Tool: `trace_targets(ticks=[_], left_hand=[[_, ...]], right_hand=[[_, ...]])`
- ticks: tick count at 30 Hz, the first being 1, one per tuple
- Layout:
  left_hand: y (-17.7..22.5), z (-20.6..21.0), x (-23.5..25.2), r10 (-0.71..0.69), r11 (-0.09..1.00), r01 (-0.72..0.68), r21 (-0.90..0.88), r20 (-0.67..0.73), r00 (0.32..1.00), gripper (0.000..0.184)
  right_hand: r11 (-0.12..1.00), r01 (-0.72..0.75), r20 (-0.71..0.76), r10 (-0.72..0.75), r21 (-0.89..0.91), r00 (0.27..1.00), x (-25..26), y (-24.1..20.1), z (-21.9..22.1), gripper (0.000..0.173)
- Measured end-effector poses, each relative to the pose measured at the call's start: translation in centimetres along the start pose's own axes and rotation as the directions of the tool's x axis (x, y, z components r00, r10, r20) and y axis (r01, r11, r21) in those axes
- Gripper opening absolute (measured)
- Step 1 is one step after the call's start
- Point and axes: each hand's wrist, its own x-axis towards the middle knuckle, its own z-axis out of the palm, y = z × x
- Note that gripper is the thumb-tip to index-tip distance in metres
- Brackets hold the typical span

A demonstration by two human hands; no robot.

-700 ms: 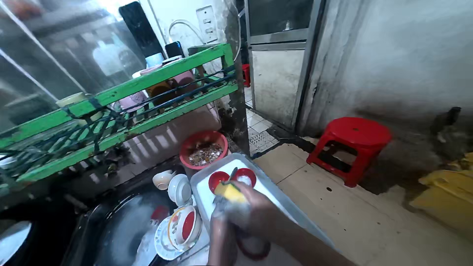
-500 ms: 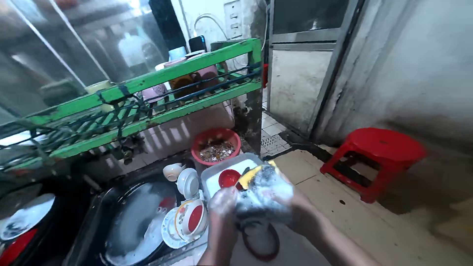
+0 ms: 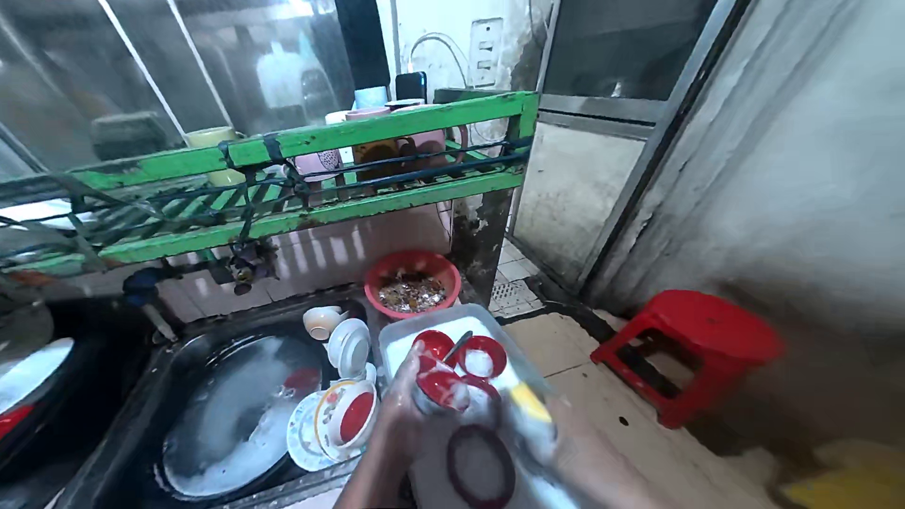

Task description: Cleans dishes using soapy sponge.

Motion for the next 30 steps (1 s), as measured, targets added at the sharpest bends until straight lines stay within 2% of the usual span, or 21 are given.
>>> trace_targets(ticks=[3,6,9,11,13,14,15,16,17,18,19,21,22,23,24,25,26,27,28,29,30], left_hand=[[-0.6,-0.4,0.3,0.060,0.998,-0.058,-0.033,0.085,0.995,0.050],[-1.4,-1.0,1.0,0.086,0.988,-0.091,0.126,0.045,0.995,0.051],[-1.0,-1.1,1.4,0.135,0.901,-0.144,0.410,0.051,0.990,0.051],[-1.4,-0.4,1.1,0.194,0.774,-0.235,0.589,0.132,0.972,0.053],[-2.7,1.4,0.5,0.342,0.591,-0.406,0.697,0.239,0.909,0.053],[-3.9,2.3,0.4,0.473,0.496,-0.506,0.706,0.269,0.839,0.049],[-4.7,3.1,0.2,0.553,0.449,-0.537,0.714,0.250,0.795,0.044],[-4.7,3.6,-0.1,0.548,0.465,-0.490,0.737,0.195,0.813,0.039],[-3.8,3.7,-0.5,0.442,0.529,-0.385,0.756,0.142,0.886,0.037],[-2.3,3.3,-0.4,0.255,0.622,-0.251,0.742,0.111,0.960,0.038],[-0.9,2.6,0.3,0.054,0.698,-0.116,0.707,0.109,0.993,0.036],[1.4,1.6,2.1,-0.216,0.736,0.016,0.677,0.212,0.953,0.035],[2.1,2.0,2.5,-0.318,0.759,0.133,0.637,0.185,0.930,0.038],[2.1,2.4,2.6,-0.338,0.792,0.195,0.578,0.150,0.929,0.042],[1.7,3.0,2.4,-0.281,0.819,0.176,0.546,0.115,0.953,0.046],[0.9,3.4,2.1,-0.159,0.832,0.078,0.550,0.101,0.982,0.047],[-0.3,3.8,1.9,0.026,0.809,-0.086,0.581,0.111,0.993,0.043],[-1.4,3.8,1.6,0.215,0.702,-0.273,0.658,0.169,0.962,0.039],[-1.7,3.5,1.3,0.263,0.601,-0.347,0.720,0.232,0.937,0.038],[-1.3,3.0,1.2,0.194,0.532,-0.352,0.770,0.294,0.936,0.038],[-0.7,2.5,1.4,0.075,0.464,-0.352,0.813,0.359,0.930,0.037]], right_hand=[[0.928,-0.091,0.154,0.156,-0.361,0.976,-0.9,0.1,2.2,0.060],[0.917,-0.097,0.196,0.184,-0.387,0.963,-0.4,0.4,2.6,0.052],[0.990,-0.020,0.034,0.025,-0.141,0.999,-1.0,-1.0,0.3,0.051],[0.999,0.017,-0.064,-0.014,0.036,0.998,-1.0,-3.2,-1.1,0.051],[0.979,-0.033,-0.075,0.049,0.200,0.996,0.6,-4.8,-0.8,0.049],[0.956,-0.045,-0.092,0.075,0.291,0.993,1.7,-5.3,-0.1,0.048],[0.935,-0.029,-0.119,0.076,0.354,0.990,2.2,-5.6,0.8,0.048],[0.933,0.024,-0.149,0.032,0.358,0.988,2.1,-6.0,1.6,0.050],[0.949,0.115,-0.177,-0.064,0.294,0.982,1.4,-6.6,2.2,0.052],[0.960,0.227,-0.195,-0.194,0.162,0.961,0.5,-7.0,2.8,0.053],[0.945,0.327,-0.174,-0.317,0.027,0.932,-0.3,-7.2,3.2,0.055],[0.872,0.485,-0.098,-0.490,-0.070,0.866,-1.1,-6.9,3.6,0.056],[0.862,0.507,-0.097,-0.506,-0.008,0.857,-0.9,-6.4,3.7,0.053],[0.871,0.475,-0.130,-0.460,0.127,0.878,-0.3,-5.5,3.8,0.051],[0.855,0.387,-0.175,-0.346,0.345,0.922,0.4,-4.8,3.8,0.051],[0.792,0.247,-0.190,-0.167,0.558,0.967,1.1,-4.8,3.8,0.047],[0.711,0.135,-0.186,-0.007,0.690,0.983,1.6,-5.2,3.6,0.042],[0.699,0.083,-0.176,0.062,0.710,0.982,1.6,-5.5,3.3,0.040],[0.772,0.096,-0.169,0.015,0.628,0.986,1.3,-5.5,3.2,0.044],[0.867,0.191,-0.162,-0.130,0.461,0.978,0.8,-5.2,3.1,0.050],[0.913,0.344,-0.143,-0.318,0.221,0.937,0.2,-5.0,3.0,0.050]])
